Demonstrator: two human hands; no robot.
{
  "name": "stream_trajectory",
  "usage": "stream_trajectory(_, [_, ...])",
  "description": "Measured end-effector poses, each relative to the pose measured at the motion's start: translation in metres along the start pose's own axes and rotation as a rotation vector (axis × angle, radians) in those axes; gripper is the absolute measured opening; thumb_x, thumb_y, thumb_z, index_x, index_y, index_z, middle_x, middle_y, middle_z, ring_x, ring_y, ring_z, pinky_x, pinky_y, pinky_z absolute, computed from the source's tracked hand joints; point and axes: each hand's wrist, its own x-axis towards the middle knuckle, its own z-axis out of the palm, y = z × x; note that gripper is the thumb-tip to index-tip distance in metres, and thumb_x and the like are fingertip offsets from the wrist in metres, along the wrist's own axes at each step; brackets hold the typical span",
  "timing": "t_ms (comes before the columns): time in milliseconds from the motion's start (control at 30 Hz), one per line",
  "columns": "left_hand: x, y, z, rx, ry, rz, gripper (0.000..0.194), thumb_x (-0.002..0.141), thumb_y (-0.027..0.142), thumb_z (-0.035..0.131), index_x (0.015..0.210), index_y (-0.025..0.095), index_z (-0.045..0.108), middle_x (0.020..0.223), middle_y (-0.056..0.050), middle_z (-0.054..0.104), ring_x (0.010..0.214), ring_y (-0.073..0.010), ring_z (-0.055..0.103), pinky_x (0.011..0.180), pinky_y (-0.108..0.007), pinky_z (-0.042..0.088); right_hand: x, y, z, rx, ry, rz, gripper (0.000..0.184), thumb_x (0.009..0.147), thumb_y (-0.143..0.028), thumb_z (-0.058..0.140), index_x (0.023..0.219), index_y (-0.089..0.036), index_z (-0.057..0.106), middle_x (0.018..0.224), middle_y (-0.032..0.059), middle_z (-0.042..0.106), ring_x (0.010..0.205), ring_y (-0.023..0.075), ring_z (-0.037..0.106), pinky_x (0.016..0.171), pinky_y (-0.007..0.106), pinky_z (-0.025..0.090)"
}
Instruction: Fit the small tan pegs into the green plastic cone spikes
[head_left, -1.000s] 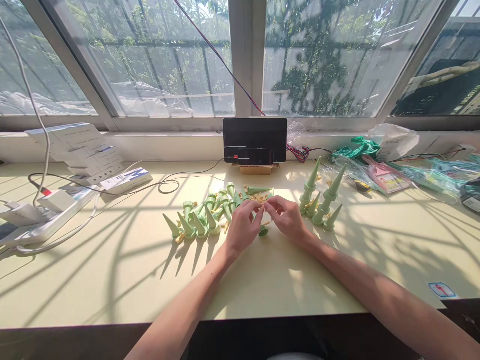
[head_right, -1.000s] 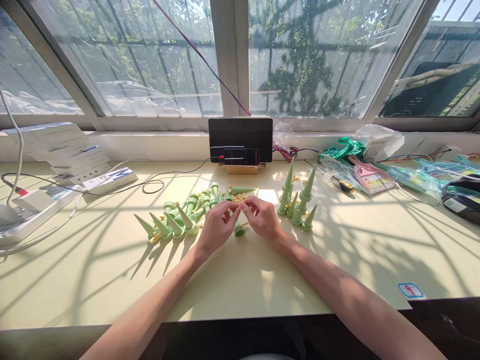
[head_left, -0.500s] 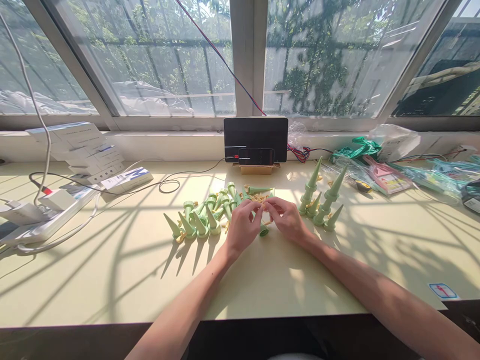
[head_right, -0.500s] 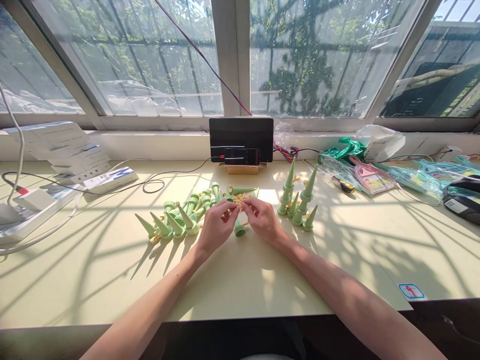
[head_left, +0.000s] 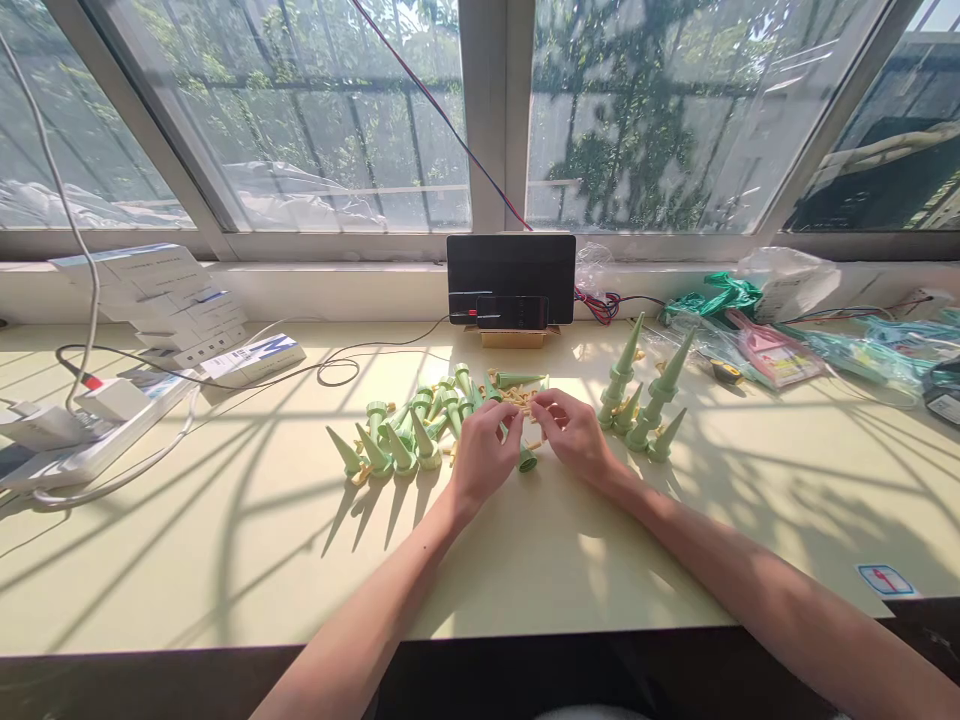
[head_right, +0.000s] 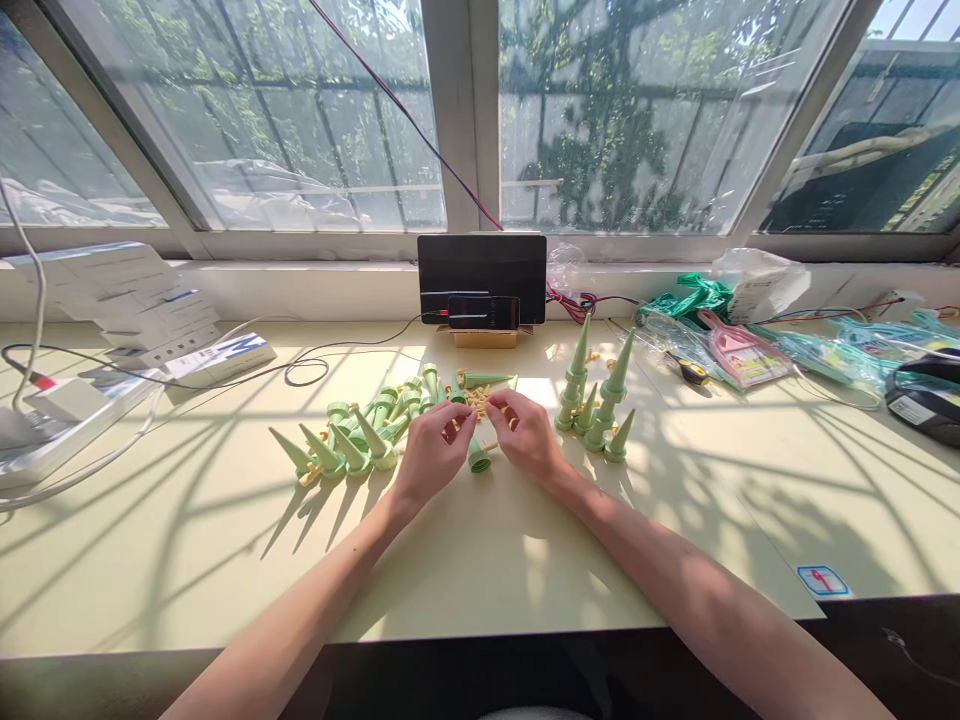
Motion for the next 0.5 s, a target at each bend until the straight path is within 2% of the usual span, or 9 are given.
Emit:
stream_trajectory(200, [-0.0031,0.0012,0.0009,0.072,-0.133,-0.084,0.026,0.093,0.034,0.053,0.076,0.020,0.067,0.053,0.004,0.052,0.048,-0.0111,0.043,0.053,-0.026,0.032,0.0022,-0.0022,-0.0012,-0.053,0.070,0.037,0.022,0.094,-0.040,0.054,0.089,-0.019,0.059,0.086,0.0043,0.065,0.062,0.0138,0.060,0.054,0.025,0.048])
stream_trajectory(500, [-0.0053,0.0005,0.0013,0.132,-0.245,-0.077,0.028,0.092,0.034,0.054,0.072,0.020,0.067,0.052,0.002,0.057,0.049,-0.0134,0.049,0.052,-0.026,0.031,0.0014,-0.0008,-0.0006,-0.056,0.034,0.022,0.022,0.095,-0.040,0.052,0.090,-0.020,0.059,0.087,0.0048,0.065,0.065,0.0153,0.061,0.057,0.026,0.051])
